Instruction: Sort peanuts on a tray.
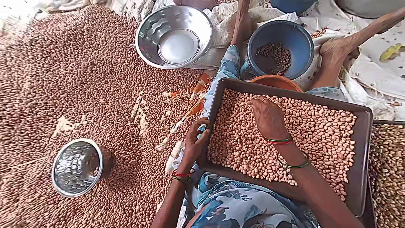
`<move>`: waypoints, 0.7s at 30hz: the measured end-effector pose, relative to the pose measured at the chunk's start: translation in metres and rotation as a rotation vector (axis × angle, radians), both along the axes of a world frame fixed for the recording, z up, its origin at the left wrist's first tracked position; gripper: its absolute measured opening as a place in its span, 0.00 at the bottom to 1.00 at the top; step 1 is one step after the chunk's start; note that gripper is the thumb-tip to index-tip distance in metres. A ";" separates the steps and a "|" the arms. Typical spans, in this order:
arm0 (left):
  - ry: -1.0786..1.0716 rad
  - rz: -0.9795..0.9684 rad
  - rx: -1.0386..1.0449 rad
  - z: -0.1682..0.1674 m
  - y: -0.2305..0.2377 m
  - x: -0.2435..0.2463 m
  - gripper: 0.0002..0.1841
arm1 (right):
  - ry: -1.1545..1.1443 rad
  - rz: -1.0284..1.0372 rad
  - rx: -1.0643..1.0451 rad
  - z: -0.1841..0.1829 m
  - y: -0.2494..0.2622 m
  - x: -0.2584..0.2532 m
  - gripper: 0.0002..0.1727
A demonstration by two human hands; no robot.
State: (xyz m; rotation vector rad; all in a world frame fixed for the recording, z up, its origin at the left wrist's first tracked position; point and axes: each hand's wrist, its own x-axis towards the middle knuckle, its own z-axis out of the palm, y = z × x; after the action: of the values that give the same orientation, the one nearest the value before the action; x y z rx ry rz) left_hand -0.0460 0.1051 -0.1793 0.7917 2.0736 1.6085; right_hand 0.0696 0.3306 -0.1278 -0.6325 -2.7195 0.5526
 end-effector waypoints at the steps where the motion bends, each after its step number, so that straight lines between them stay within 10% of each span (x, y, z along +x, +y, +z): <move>1: -0.033 0.006 0.022 0.001 0.001 0.000 0.16 | -0.037 0.023 -0.012 0.001 0.004 -0.003 0.10; 18: -0.164 -0.185 0.066 0.012 0.017 -0.024 0.26 | -0.137 -0.159 -0.547 0.019 0.055 0.063 0.12; 21: -0.177 -0.157 0.064 0.014 0.013 -0.027 0.26 | 0.253 -0.341 -0.704 0.039 0.063 0.056 0.11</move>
State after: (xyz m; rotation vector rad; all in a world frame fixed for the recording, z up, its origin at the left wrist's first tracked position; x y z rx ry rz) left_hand -0.0731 0.1180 -0.1653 0.7824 1.8004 1.6039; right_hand 0.1261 0.3940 -0.0891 -1.0711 -2.0772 1.3980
